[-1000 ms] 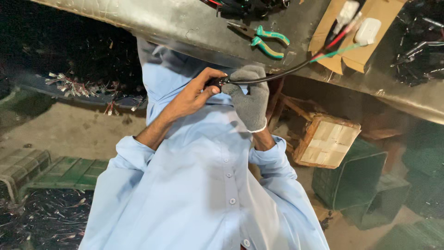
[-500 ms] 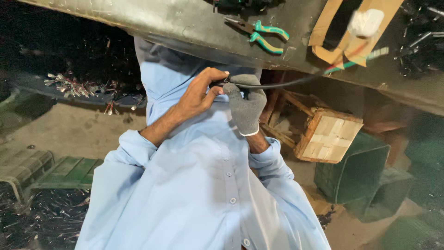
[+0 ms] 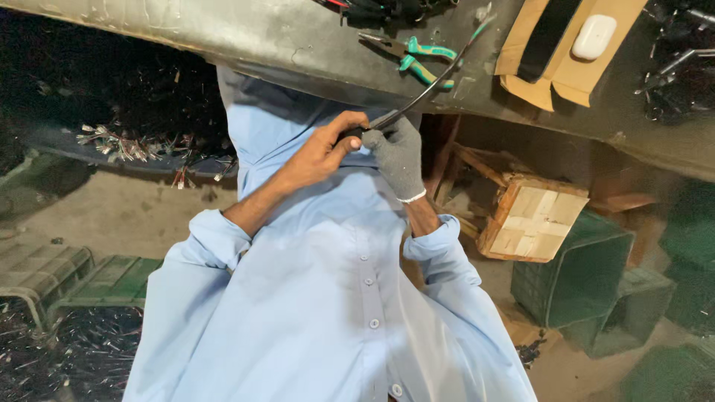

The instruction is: The person sits at a workbench assembling wire harnesses. They pick up a cable with multiple colored wires, strip and trim wire ends using pliers, insert the wires into black connector housings, and place finished harnesses onto a pile on the bench.

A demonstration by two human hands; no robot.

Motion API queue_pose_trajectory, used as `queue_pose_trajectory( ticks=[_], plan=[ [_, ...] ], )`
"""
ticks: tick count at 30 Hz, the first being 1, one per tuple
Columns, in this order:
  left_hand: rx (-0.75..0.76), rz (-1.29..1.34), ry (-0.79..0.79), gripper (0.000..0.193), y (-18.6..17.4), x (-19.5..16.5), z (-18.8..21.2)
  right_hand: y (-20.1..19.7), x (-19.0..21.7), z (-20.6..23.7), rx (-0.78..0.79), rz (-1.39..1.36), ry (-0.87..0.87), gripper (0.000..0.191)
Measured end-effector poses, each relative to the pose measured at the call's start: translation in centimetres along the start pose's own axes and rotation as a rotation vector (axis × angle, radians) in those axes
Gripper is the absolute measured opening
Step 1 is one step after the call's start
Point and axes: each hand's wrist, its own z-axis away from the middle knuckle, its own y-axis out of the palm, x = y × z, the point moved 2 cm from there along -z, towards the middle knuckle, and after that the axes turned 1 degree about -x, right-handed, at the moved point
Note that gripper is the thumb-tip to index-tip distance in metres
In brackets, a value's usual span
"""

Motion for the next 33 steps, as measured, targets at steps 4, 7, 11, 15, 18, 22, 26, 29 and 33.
queue_pose_trajectory(
  ticks=[4,7,11,15,18,22,26,29,33],
  plan=[
    [-0.03,-0.522,0.047,0.039,0.3,-0.3,0.5,-0.4,-0.1,-0.4,0.061,0.232,0.04,0.017],
    [-0.008,-0.56,0.095,0.045,-0.4,-0.5,0.2,-0.2,1.1,-0.8,0.132,0.198,0.13,0.022],
    [-0.042,-0.358,0.144,0.041,-2.2,-0.8,-0.6,0.0,4.4,-0.6,0.141,0.265,0.078,0.029],
    [-0.039,0.013,-0.068,0.032,-3.7,-0.9,-1.2,-1.3,8.6,-1.3,-0.149,1.039,-0.772,0.053],
    [-0.03,0.021,-0.093,0.041,-4.2,-1.4,-1.3,-2.2,9.0,-3.7,-0.258,1.358,-0.893,0.089],
    [-0.009,-0.001,-0.099,0.048,-4.0,-1.9,-0.8,-2.2,6.4,-2.3,-0.145,1.168,-0.768,0.034],
    [-0.086,-0.162,-0.159,0.038,-3.5,-1.8,0.3,0.5,0.9,1.3,-0.003,0.539,0.141,0.025],
    [-0.106,-0.251,-0.09,0.032,-3.0,-1.8,0.9,2.8,-0.7,1.9,0.056,0.365,0.125,0.023],
    [-0.072,-0.218,-0.154,0.033,-2.4,-1.6,1.5,2.7,0.8,0.2,0.096,0.576,-0.338,0.033]
  ],
)
